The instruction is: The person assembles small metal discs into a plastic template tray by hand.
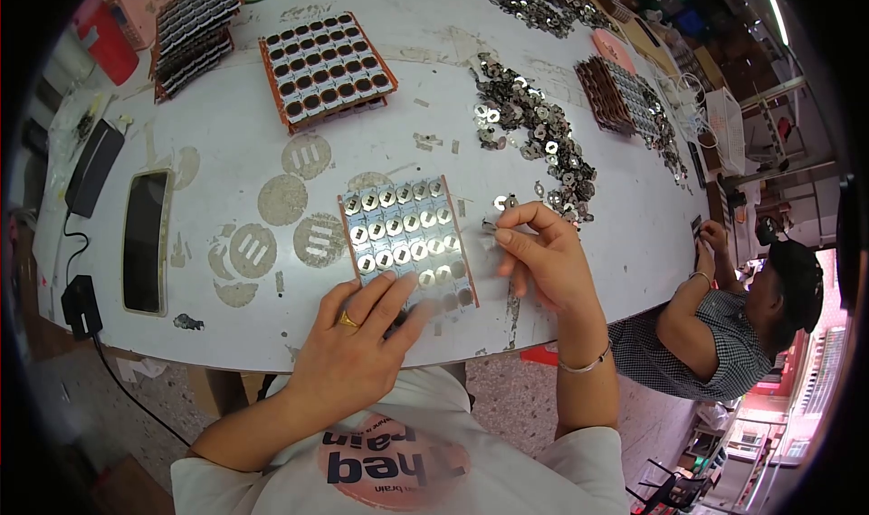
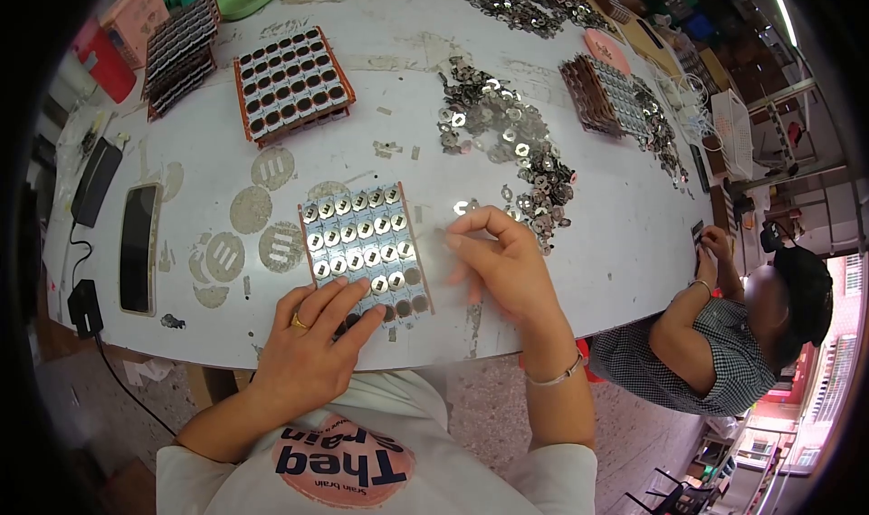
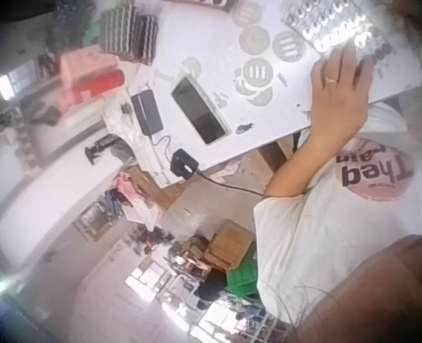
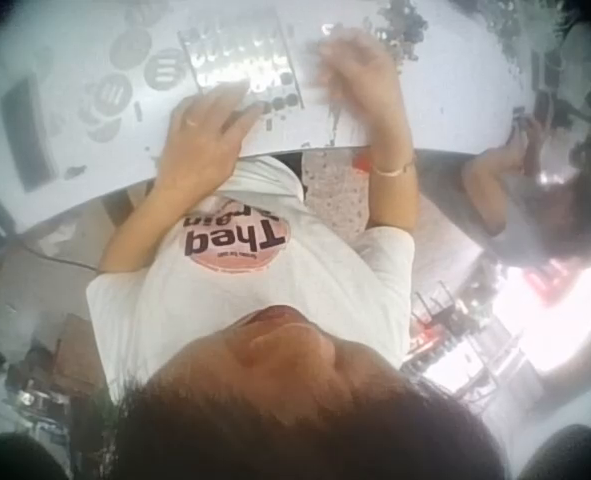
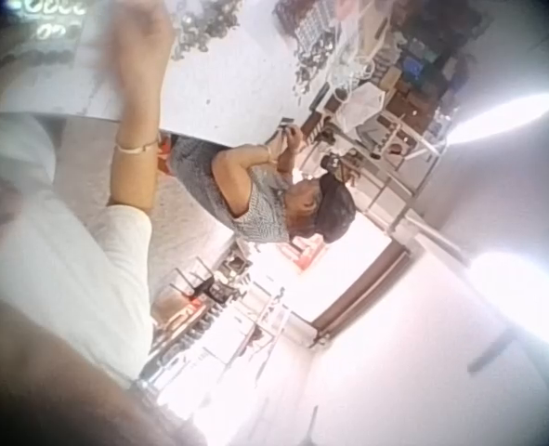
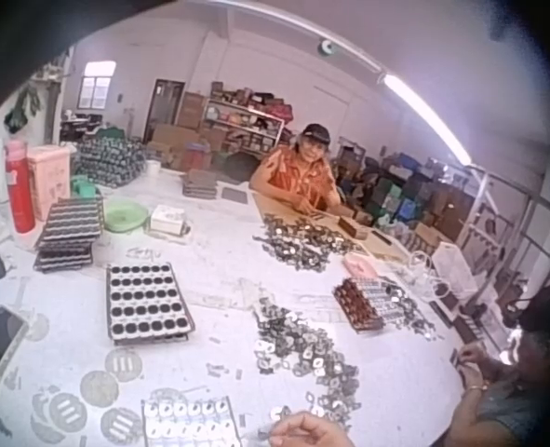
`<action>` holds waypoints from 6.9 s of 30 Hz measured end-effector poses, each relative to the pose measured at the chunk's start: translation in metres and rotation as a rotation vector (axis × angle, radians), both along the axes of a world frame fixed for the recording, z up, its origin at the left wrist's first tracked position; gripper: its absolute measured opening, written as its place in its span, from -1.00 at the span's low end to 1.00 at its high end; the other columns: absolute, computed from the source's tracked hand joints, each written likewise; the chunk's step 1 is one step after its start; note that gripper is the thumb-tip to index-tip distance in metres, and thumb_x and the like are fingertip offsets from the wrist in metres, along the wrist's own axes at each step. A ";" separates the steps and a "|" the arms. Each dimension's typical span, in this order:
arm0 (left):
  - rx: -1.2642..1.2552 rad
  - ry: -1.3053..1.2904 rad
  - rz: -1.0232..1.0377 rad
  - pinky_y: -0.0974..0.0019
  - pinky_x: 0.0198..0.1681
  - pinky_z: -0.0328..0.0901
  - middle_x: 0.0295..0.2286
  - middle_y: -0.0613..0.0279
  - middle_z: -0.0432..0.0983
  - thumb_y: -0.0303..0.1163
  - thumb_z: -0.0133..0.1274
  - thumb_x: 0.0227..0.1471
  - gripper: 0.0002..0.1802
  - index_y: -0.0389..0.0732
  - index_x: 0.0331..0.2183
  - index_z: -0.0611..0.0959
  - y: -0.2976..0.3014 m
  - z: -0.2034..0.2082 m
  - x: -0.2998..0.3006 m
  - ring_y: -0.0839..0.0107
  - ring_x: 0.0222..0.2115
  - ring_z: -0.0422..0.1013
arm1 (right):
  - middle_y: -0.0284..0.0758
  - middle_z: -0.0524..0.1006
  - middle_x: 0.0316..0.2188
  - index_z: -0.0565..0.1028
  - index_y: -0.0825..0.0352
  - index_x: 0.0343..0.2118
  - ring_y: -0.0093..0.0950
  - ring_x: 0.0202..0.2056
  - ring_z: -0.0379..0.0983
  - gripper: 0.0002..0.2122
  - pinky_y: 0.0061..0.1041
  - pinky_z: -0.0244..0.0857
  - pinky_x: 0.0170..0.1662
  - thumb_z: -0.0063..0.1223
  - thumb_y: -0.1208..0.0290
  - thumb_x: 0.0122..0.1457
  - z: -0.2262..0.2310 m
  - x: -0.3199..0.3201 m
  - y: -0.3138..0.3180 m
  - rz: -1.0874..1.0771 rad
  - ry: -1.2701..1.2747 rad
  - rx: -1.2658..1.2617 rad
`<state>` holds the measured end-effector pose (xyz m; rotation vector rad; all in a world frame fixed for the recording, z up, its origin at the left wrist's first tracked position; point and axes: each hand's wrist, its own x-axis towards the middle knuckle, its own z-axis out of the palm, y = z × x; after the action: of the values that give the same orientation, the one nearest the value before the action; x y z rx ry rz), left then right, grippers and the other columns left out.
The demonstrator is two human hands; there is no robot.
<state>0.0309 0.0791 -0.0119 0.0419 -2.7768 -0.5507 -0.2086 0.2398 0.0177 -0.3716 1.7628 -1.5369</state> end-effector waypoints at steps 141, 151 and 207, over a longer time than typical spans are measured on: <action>0.508 0.121 -0.028 0.05 0.19 0.34 0.07 0.11 0.58 -0.37 0.40 0.08 -0.49 -0.20 0.05 0.60 -0.025 0.017 0.009 0.17 0.08 0.48 | -0.35 0.65 -0.25 0.62 0.41 0.01 -0.59 -0.31 0.58 -0.75 -0.58 0.47 -0.21 0.27 0.61 0.27 0.005 0.091 -0.002 0.163 0.017 -0.206; 0.154 -0.053 0.007 -0.09 0.37 0.11 0.26 0.15 0.43 -0.06 0.42 0.01 -0.24 -0.16 0.18 0.58 -0.033 0.003 0.014 0.15 0.34 0.30 | -0.36 0.64 -0.23 0.57 0.42 0.07 -0.60 -0.27 0.61 -0.71 -0.59 0.50 -0.23 0.23 0.64 0.30 -0.006 0.088 -0.010 0.110 -0.230 -0.309; 0.178 -0.084 0.048 -0.45 0.45 -0.23 0.23 0.26 0.47 -0.14 0.35 -0.01 -0.33 -0.14 0.13 0.64 -0.036 -0.001 0.006 0.32 0.35 0.28 | -0.23 0.58 -0.10 0.68 0.33 -0.05 -0.41 -0.16 0.55 -0.73 -0.48 0.46 -0.15 0.31 0.66 0.18 0.002 0.064 -0.017 0.597 0.890 -0.010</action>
<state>0.0367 0.0427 -0.0130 0.1738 -2.7904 -0.7990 -0.1449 0.2227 0.0197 -1.6130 1.9779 -0.9806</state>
